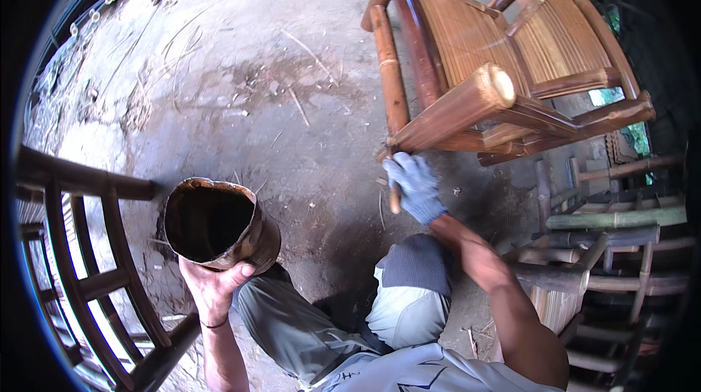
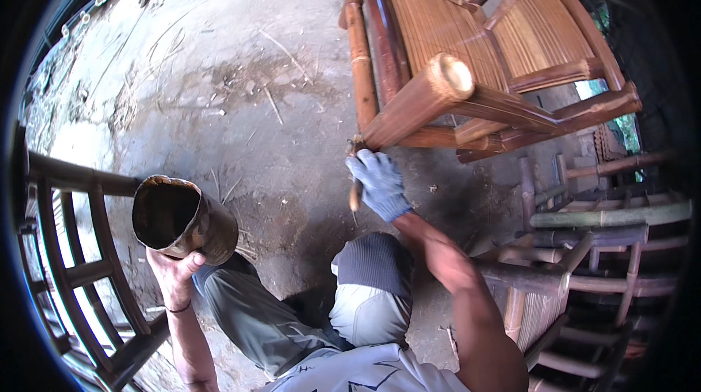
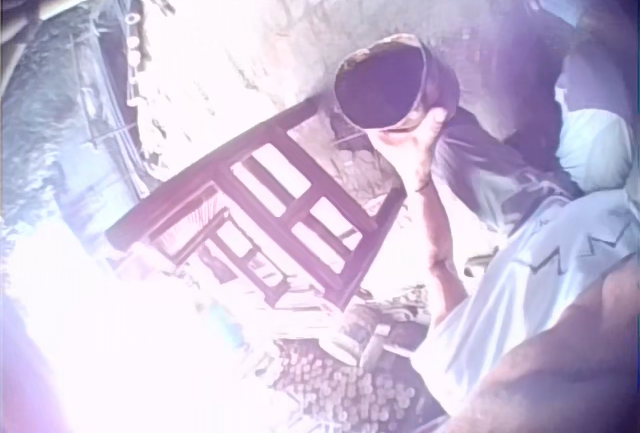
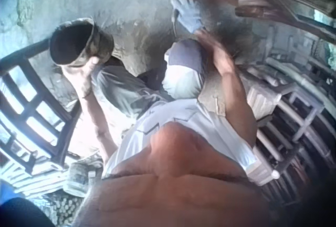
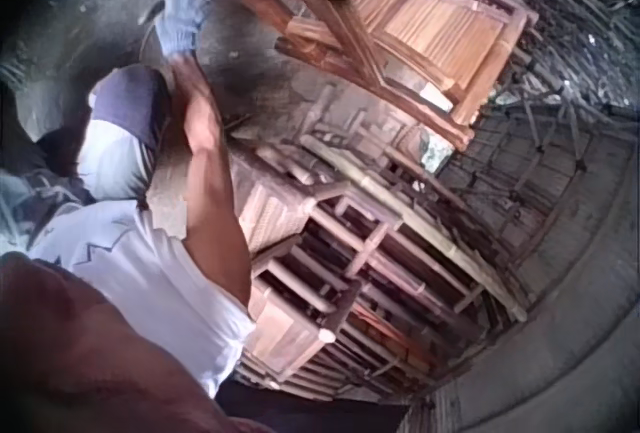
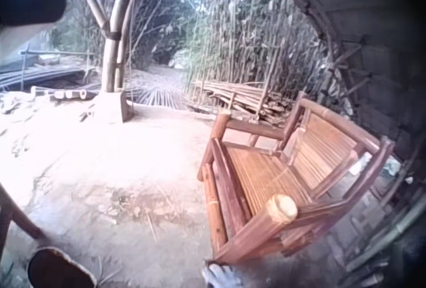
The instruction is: The person applies a dark varnish to a bamboo chair using a brush. They dip the brush into a container held in the left hand and coat the chair's legs and frame. The person repositions the chair to access different sides and continues the application process.
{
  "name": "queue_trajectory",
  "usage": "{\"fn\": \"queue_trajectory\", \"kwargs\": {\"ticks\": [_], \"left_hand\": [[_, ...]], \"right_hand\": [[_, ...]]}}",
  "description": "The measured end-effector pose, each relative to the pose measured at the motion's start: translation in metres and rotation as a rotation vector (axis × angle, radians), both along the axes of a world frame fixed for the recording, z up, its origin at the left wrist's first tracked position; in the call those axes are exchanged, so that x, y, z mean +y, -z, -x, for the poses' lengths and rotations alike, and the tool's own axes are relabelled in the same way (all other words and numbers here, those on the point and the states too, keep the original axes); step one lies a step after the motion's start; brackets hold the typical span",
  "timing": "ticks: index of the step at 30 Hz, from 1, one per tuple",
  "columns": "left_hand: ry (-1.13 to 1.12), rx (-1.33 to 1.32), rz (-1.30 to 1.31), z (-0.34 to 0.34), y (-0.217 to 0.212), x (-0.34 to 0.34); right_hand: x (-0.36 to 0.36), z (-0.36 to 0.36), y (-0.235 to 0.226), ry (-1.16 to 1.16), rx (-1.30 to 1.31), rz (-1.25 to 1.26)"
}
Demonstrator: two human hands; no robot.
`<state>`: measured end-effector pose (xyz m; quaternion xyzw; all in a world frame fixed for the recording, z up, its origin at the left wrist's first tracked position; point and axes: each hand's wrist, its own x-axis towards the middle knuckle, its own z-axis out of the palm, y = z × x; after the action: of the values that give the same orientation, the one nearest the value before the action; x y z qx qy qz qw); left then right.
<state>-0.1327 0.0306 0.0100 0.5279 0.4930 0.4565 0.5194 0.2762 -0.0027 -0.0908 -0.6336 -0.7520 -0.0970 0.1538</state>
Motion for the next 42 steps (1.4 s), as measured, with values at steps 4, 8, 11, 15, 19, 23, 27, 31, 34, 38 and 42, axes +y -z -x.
{"fn": "queue_trajectory", "kwargs": {"ticks": [4,8,11,15,19,23,27,31,34,38,42], "left_hand": [[0.078,-0.071,0.013,-0.023,-0.008,0.011],[0.103,-0.083,-0.019,-0.046,-0.029,0.019],[0.116,-0.088,-0.022,-0.057,-0.039,0.026],[0.116,-0.087,-0.071,-0.080,-0.054,0.033],[0.153,-0.001,-0.047,-0.102,-0.083,0.032],[0.173,-0.029,-0.126,-0.098,-0.076,0.046],[0.176,0.023,-0.193,-0.122,-0.059,0.053],[0.239,0.010,-0.191,-0.138,-0.080,0.060],[0.279,-0.069,-0.159,-0.156,-0.079,0.063],[0.326,-0.069,-0.157,-0.171,-0.095,0.062],[0.313,-0.085,-0.198,-0.178,-0.106,0.056]], "right_hand": [[-0.020,-0.012,-0.146,-0.031,0.221,-0.374],[-0.041,-0.008,-0.257,0.074,0.076,-0.481],[-0.036,-0.014,-0.248,-0.105,0.229,-0.435],[-0.037,-0.061,-0.271,0.333,1.038,-0.558],[0.008,-0.107,-0.285,0.116,0.502,-0.319],[0.035,-0.085,-0.279,-0.490,0.315,-0.239],[-0.054,-0.121,-0.306,-0.439,0.284,-0.082],[-0.129,-0.190,-0.343,0.007,0.301,-0.245],[-0.173,-0.232,-0.406,0.577,0.030,-0.613],[-0.202,-0.374,-0.472,0.721,0.171,-0.856],[-0.182,-0.426,-0.462,0.682,0.497,-0.946]]}}
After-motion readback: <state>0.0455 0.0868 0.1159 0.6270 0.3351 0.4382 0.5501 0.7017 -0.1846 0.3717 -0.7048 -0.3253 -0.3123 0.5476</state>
